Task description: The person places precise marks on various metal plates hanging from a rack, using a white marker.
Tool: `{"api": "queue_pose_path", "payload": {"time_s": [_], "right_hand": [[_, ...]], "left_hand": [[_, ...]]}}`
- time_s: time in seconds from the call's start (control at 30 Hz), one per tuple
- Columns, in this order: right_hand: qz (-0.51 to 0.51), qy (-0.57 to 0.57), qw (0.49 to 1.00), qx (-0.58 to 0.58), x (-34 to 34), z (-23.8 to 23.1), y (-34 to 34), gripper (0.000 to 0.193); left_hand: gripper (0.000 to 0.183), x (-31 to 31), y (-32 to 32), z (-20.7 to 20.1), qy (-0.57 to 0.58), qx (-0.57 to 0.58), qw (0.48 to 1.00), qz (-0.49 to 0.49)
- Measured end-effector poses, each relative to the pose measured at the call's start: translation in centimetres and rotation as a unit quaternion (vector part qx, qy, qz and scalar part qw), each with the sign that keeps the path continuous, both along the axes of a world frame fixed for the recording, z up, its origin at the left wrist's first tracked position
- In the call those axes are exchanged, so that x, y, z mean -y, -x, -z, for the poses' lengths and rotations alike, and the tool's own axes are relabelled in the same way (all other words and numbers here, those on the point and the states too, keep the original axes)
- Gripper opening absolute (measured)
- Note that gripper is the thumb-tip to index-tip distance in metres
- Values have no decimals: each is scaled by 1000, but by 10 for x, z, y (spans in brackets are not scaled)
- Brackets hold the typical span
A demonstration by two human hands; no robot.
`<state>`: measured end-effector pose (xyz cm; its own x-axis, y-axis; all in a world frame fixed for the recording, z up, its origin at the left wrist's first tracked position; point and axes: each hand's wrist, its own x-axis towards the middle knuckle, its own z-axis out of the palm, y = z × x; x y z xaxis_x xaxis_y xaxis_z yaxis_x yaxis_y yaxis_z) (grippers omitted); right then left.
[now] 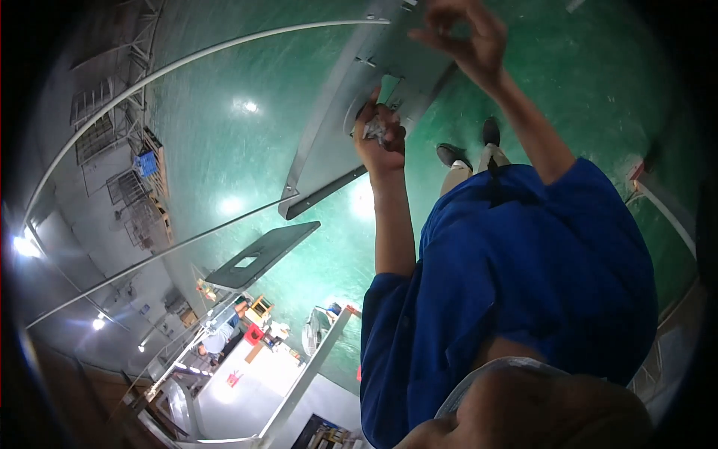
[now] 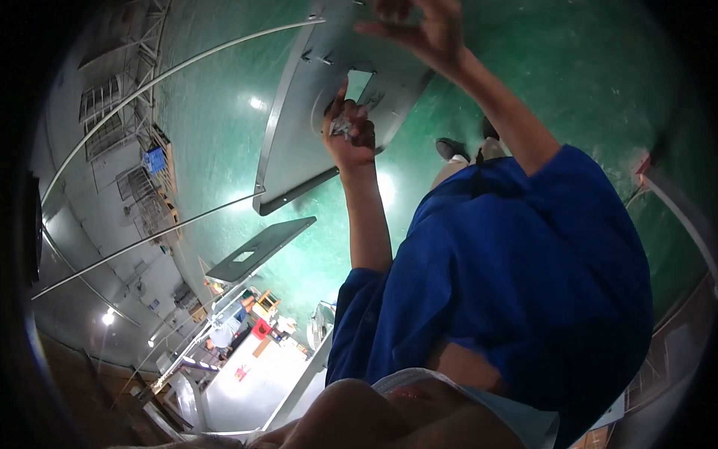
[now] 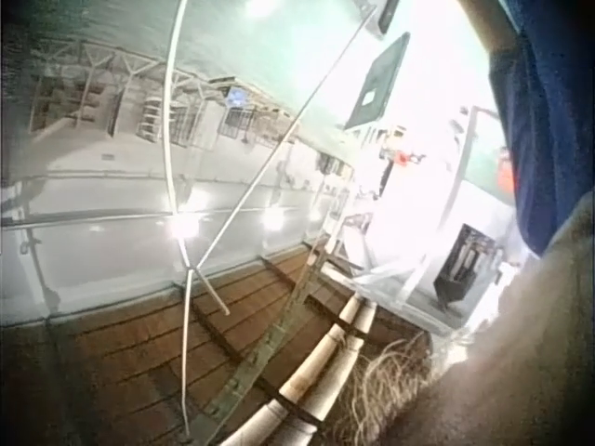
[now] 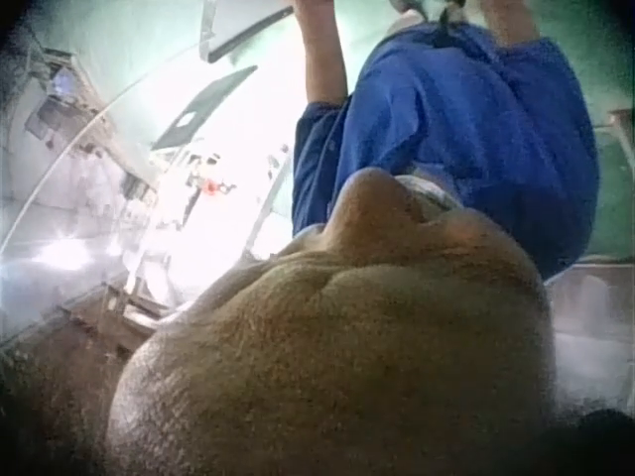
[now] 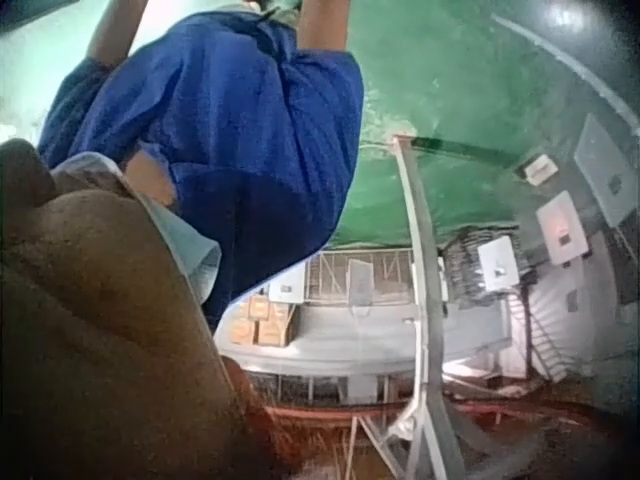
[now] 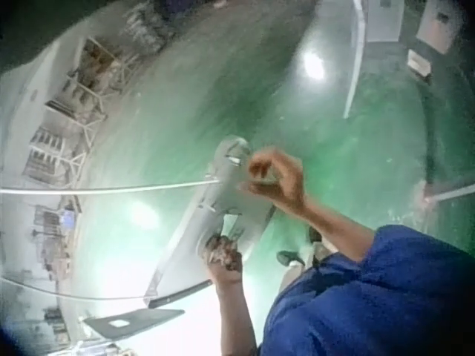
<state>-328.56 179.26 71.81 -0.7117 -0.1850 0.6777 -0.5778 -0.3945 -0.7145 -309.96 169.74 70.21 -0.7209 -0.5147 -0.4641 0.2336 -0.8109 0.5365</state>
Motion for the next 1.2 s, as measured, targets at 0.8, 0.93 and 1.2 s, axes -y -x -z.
{"api": "queue_pose_path", "payload": {"time_s": [0.8,0.93,1.2], "right_hand": [[-118,-94,975,163,-15,11,0,12],[-15,60,998,-18,0,9,23,6],[-2,-51,999,15,-6,-2,19,5]], "left_hand": [[36,-17,17,-1,26,-9,998,-62],[36,-21,24,-4,57,-21,997,-51],[36,-17,18,-3,71,-24,996,-44]]}}
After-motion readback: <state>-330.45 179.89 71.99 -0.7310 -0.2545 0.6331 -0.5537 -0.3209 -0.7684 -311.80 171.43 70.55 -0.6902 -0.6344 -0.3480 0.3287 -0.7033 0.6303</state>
